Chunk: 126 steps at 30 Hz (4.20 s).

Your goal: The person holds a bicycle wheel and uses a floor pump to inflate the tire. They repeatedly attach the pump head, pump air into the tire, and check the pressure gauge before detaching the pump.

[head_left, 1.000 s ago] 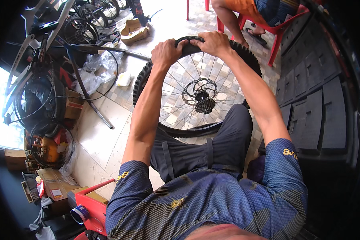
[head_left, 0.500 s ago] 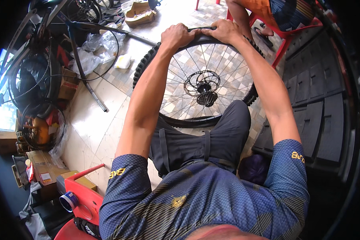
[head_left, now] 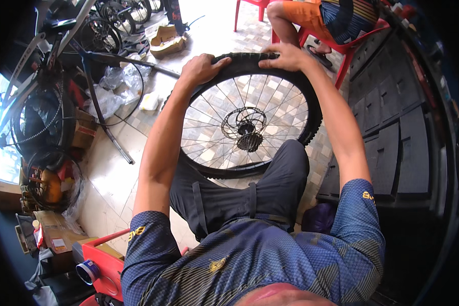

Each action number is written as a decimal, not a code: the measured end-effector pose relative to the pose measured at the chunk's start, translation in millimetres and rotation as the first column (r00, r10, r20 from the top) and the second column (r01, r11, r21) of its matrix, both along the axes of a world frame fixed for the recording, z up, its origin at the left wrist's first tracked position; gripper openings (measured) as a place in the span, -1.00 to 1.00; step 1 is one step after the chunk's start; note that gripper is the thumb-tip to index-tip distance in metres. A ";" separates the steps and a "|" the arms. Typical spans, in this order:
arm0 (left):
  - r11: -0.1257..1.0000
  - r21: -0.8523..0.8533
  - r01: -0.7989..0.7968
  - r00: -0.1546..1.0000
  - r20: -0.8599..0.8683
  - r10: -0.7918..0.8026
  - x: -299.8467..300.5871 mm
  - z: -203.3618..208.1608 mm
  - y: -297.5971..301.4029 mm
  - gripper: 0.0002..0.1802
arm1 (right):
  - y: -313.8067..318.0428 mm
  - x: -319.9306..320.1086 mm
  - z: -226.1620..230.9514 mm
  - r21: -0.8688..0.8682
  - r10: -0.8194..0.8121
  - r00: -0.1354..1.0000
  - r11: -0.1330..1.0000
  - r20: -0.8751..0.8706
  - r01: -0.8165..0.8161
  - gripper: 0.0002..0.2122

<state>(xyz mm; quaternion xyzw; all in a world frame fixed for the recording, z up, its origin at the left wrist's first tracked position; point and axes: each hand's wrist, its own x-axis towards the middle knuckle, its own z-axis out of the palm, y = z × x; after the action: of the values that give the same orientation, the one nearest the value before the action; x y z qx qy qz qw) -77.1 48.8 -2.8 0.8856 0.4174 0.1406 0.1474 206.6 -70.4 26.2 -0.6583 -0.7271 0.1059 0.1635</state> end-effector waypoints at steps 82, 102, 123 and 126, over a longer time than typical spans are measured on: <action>0.848 -0.409 0.336 0.895 -0.140 -0.423 -63.5 104.4 -157.7 -0.35 | -164.7 -83.7 104.3 -0.415 -0.049 0.998 0.908 0.033 0.058 -0.41; 0.819 -0.574 0.027 0.940 -0.264 -0.217 -29.8 132.7 -256.2 -0.48 | -220.7 -84.2 105.3 -0.525 -0.120 0.991 0.840 0.067 0.137 -0.27; 0.773 -0.426 -0.470 0.874 -0.348 0.340 -177.9 198.1 -281.8 -0.19 | -160.3 -175.9 169.1 -0.436 -0.275 0.957 0.875 -0.092 0.209 -0.58; 0.615 -0.513 -0.599 0.799 -0.434 0.416 -213.1 204.5 -293.9 -0.21 | -180.5 -152.0 184.8 -0.428 -0.371 0.924 0.853 -0.093 0.299 -0.55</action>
<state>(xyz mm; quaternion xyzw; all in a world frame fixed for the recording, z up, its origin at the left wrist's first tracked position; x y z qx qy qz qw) -290.3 -245.1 201.7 0.6377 0.6906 -0.0937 0.3281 54.5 -250.8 211.0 -0.7829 -0.5459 0.2808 0.1014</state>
